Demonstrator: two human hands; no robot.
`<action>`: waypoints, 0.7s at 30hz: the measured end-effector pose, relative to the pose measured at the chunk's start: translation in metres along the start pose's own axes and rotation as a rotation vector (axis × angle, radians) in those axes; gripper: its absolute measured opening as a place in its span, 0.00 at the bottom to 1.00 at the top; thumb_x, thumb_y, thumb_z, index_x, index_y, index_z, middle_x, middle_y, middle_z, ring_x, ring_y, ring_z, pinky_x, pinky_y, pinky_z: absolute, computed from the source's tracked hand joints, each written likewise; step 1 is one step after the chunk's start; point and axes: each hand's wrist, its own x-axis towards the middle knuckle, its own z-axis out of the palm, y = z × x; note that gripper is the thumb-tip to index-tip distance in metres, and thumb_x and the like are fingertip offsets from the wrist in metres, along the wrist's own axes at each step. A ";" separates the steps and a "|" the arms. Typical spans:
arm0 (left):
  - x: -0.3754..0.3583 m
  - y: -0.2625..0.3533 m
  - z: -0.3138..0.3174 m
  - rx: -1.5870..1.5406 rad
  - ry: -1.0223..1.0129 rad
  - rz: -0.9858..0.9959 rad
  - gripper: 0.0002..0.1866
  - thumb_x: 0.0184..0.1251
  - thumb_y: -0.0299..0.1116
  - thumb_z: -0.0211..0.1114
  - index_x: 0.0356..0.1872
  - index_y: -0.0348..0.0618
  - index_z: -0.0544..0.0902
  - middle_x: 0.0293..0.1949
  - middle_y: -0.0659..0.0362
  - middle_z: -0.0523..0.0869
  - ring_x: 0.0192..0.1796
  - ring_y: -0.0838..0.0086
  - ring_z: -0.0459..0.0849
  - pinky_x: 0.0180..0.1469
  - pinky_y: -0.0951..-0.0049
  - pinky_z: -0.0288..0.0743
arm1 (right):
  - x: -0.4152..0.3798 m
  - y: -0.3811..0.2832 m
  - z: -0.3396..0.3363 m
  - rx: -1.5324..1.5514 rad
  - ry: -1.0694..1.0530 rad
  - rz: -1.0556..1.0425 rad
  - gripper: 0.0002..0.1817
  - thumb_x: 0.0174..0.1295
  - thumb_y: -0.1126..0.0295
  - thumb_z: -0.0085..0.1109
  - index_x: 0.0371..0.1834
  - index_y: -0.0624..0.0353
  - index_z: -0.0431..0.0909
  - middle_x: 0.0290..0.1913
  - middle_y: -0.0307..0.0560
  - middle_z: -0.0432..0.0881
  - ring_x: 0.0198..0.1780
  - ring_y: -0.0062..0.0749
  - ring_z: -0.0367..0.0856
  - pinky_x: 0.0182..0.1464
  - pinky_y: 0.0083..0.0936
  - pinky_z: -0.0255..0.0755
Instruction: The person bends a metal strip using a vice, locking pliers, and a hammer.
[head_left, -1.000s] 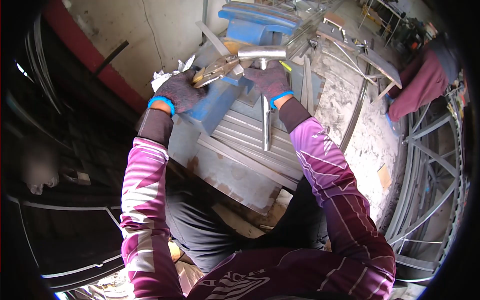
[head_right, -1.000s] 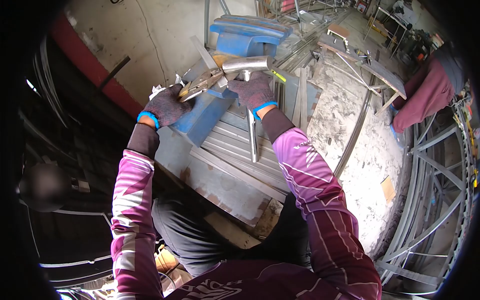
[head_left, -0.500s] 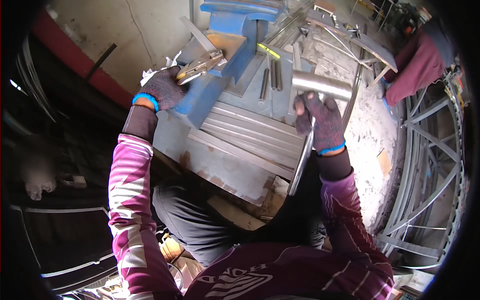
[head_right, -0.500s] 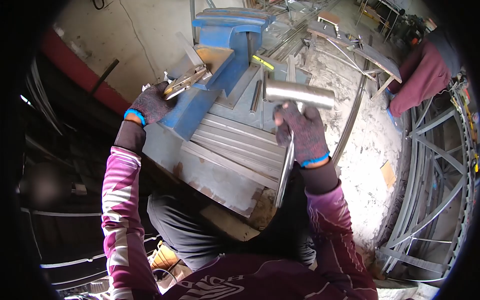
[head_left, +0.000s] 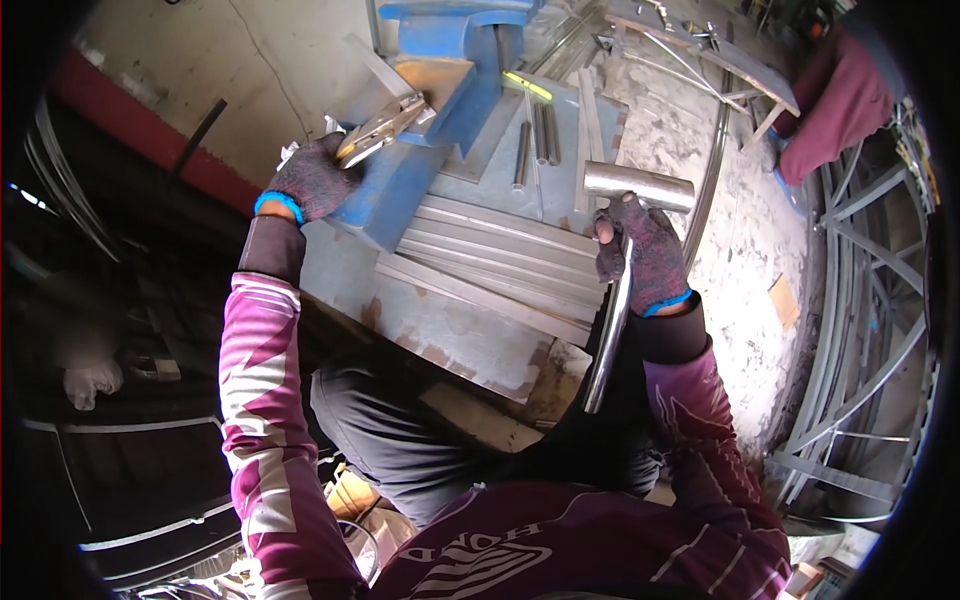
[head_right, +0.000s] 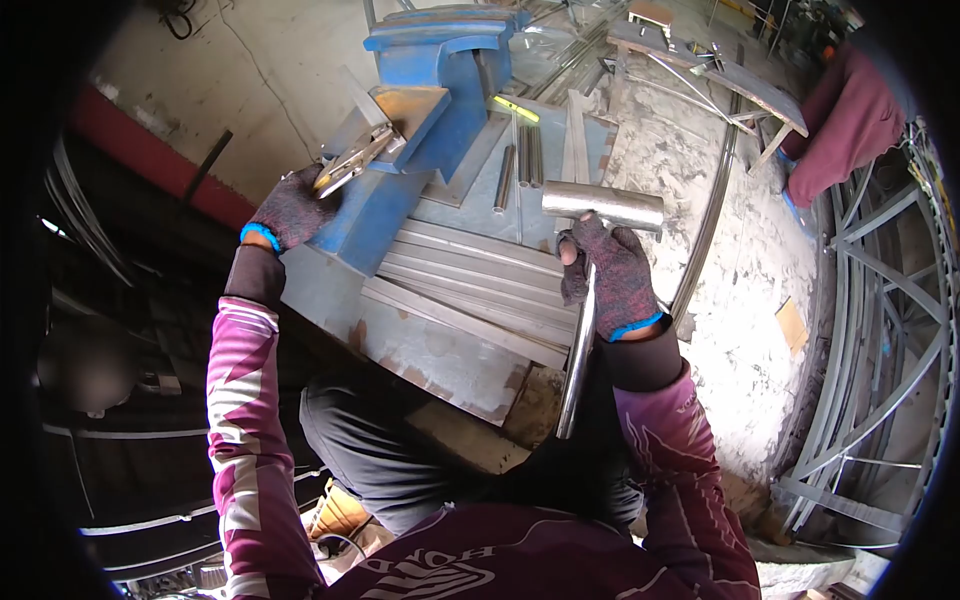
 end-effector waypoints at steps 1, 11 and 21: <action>0.000 -0.002 0.002 0.000 0.021 0.007 0.20 0.59 0.38 0.63 0.52 0.43 0.83 0.45 0.40 0.87 0.49 0.45 0.86 0.54 0.55 0.79 | -0.001 0.000 0.001 -0.012 0.002 0.007 0.20 0.69 0.47 0.63 0.37 0.53 0.75 0.28 0.42 0.78 0.15 0.26 0.69 0.19 0.27 0.67; 0.002 -0.009 0.006 -0.031 0.050 0.043 0.21 0.60 0.38 0.63 0.54 0.43 0.83 0.45 0.40 0.88 0.50 0.44 0.86 0.54 0.55 0.79 | 0.000 0.003 0.001 -0.023 -0.012 0.027 0.18 0.69 0.50 0.64 0.37 0.54 0.75 0.28 0.44 0.78 0.16 0.27 0.70 0.19 0.27 0.69; -0.003 0.002 -0.001 0.023 0.043 0.058 0.22 0.63 0.38 0.63 0.57 0.40 0.80 0.44 0.38 0.87 0.50 0.42 0.85 0.53 0.53 0.79 | 0.001 0.005 -0.003 0.003 -0.022 0.031 0.17 0.69 0.51 0.64 0.37 0.53 0.75 0.29 0.43 0.78 0.16 0.26 0.70 0.19 0.27 0.68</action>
